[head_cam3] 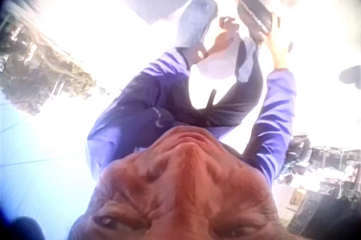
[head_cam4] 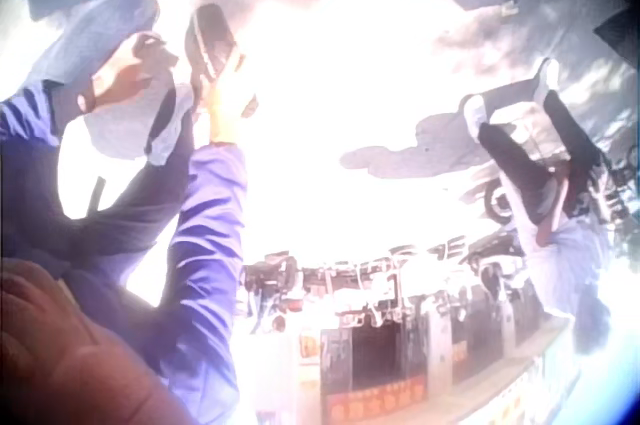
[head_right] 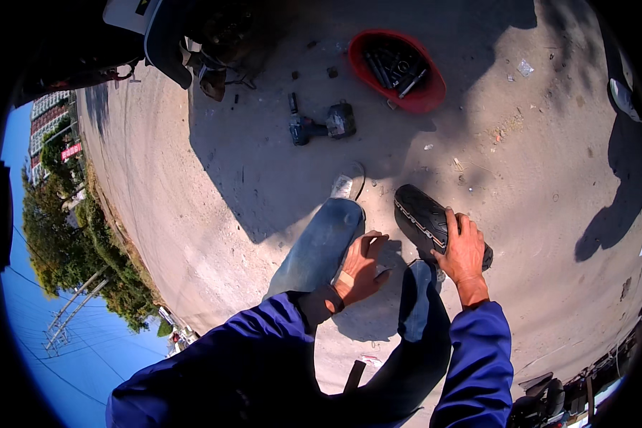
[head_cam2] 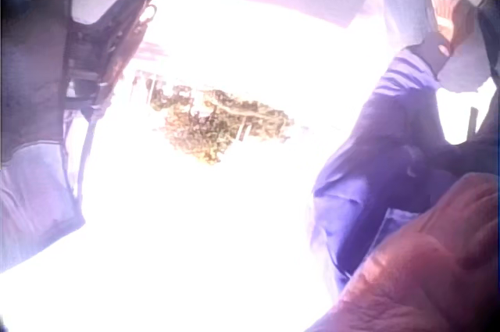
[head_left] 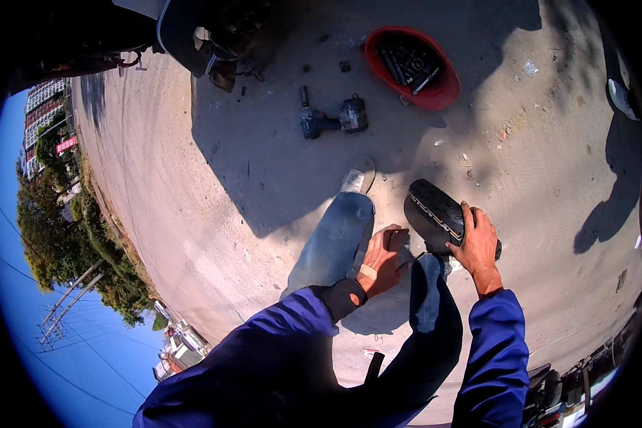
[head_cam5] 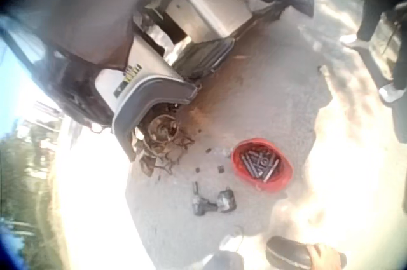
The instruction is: The person inflates a motorcycle wheel using a hose, then carries it to a motorcycle. They mount the wheel onto the front axle, insert bolts by hand, and tighten them with a cordless impact wrench.
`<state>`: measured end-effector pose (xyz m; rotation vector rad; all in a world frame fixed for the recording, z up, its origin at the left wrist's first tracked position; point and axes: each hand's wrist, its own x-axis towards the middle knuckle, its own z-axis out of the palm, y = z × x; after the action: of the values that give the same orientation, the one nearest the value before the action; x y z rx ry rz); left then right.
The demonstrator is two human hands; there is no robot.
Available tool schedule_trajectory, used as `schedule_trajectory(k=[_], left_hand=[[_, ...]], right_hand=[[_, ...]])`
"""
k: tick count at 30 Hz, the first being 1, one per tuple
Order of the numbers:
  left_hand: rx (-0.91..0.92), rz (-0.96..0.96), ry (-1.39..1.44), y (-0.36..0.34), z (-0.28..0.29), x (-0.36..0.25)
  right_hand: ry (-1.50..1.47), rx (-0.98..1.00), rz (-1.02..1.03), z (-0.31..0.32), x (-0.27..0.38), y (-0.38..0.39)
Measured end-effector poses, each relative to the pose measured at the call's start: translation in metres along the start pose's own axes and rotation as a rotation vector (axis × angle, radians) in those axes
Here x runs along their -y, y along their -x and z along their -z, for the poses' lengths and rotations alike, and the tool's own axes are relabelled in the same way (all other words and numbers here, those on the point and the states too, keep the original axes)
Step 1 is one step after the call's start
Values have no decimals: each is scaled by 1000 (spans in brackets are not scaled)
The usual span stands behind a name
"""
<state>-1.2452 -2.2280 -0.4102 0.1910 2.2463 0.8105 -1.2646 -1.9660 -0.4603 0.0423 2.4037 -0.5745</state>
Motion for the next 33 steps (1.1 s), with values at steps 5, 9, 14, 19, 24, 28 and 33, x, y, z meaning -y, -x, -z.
schedule_trajectory(k=[5,9,14,19,24,28,33], left_hand=[[51,188,304,137,-6,-4],[73,412,563,132,24,10],[-617,589,1459,17,76,117],[-646,359,1989,-95,183,210],[-571,226,1922,-161,296,229],[-739,193,1860,-199,292,237],[-836,84,1783,-229,259,274]], right_hand=[[80,101,-170,-9,50,-36],[-29,7,-299,31,138,-70],[-488,-194,-152,127,202,-94],[-1266,-177,-169,146,244,-167],[-1633,-77,-43,101,224,-268],[-1713,-50,73,76,200,-320],[-1606,173,185,81,173,-361]])
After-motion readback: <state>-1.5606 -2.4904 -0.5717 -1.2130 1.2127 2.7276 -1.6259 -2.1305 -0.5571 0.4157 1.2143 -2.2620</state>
